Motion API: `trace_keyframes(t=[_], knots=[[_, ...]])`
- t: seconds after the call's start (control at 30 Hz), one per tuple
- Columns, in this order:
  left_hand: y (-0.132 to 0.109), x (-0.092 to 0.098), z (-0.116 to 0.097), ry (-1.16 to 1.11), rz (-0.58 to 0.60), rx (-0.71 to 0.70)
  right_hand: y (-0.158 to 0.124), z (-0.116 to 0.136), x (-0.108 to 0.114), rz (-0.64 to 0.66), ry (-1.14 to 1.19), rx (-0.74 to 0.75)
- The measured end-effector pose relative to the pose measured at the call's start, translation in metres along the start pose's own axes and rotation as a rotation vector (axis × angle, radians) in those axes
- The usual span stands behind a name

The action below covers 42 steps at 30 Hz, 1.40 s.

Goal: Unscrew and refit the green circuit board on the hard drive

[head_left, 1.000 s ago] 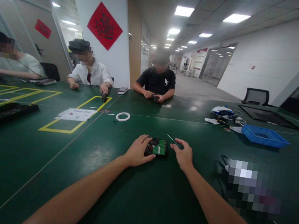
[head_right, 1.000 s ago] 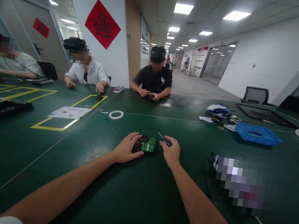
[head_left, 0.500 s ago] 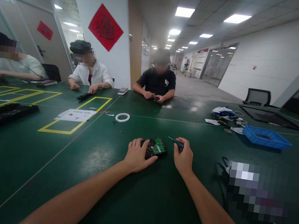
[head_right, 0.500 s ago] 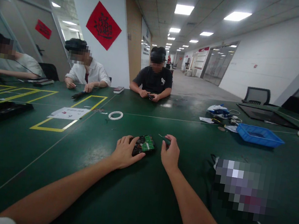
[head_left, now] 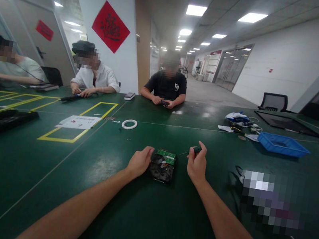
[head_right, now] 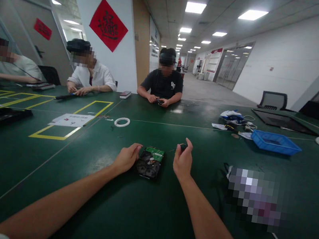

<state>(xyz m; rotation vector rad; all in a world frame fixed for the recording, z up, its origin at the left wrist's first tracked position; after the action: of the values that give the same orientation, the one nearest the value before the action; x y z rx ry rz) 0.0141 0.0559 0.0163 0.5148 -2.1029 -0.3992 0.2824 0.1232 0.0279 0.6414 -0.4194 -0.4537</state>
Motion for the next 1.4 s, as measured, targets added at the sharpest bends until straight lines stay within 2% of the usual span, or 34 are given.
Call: trace_keyframes(t=[0.1,0.23,0.33,0.6,0.77,0.9,1.07,1.4], knots=[[0.000,-0.006,0.002,-0.007,0.021,-0.034,0.000,0.004,0.002,0.012,0.028,0.002],[0.002,-0.011,0.001,0.073,-0.040,-0.122,-0.001,0.006,0.004,0.022,0.013,-0.031],[0.002,-0.013,-0.002,0.048,-0.047,-0.198,-0.001,0.007,0.005,0.007,0.000,-0.013],[-0.004,-0.007,-0.015,-0.045,-0.041,-0.345,0.008,0.015,0.011,-0.042,-0.123,0.229],[-0.007,-0.006,-0.020,-0.022,0.016,-0.426,0.003,0.018,0.004,0.060,-0.162,0.325],[-0.008,-0.008,-0.019,-0.003,0.056,-0.427,0.001,0.024,0.002,0.110,-0.205,0.348],[-0.008,-0.013,-0.013,-0.027,0.073,-0.399,0.002,0.030,0.006,0.103,-0.205,0.363],[-0.007,-0.015,-0.011,-0.006,0.146,-0.355,-0.004,0.034,0.010,-0.005,0.123,0.178]])
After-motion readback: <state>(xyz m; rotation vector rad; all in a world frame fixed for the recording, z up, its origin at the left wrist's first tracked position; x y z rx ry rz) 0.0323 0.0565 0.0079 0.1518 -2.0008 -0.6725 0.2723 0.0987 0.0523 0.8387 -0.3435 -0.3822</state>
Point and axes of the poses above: each hand's wrist, its own y-axis towards the middle knuckle, its own x-axis out of the back of the hand, z = x × y, the point moved 4 cm from there along y, towards the middle knuckle, and after that the axes turned 15 degrees about -z, right-handed, at the moved point
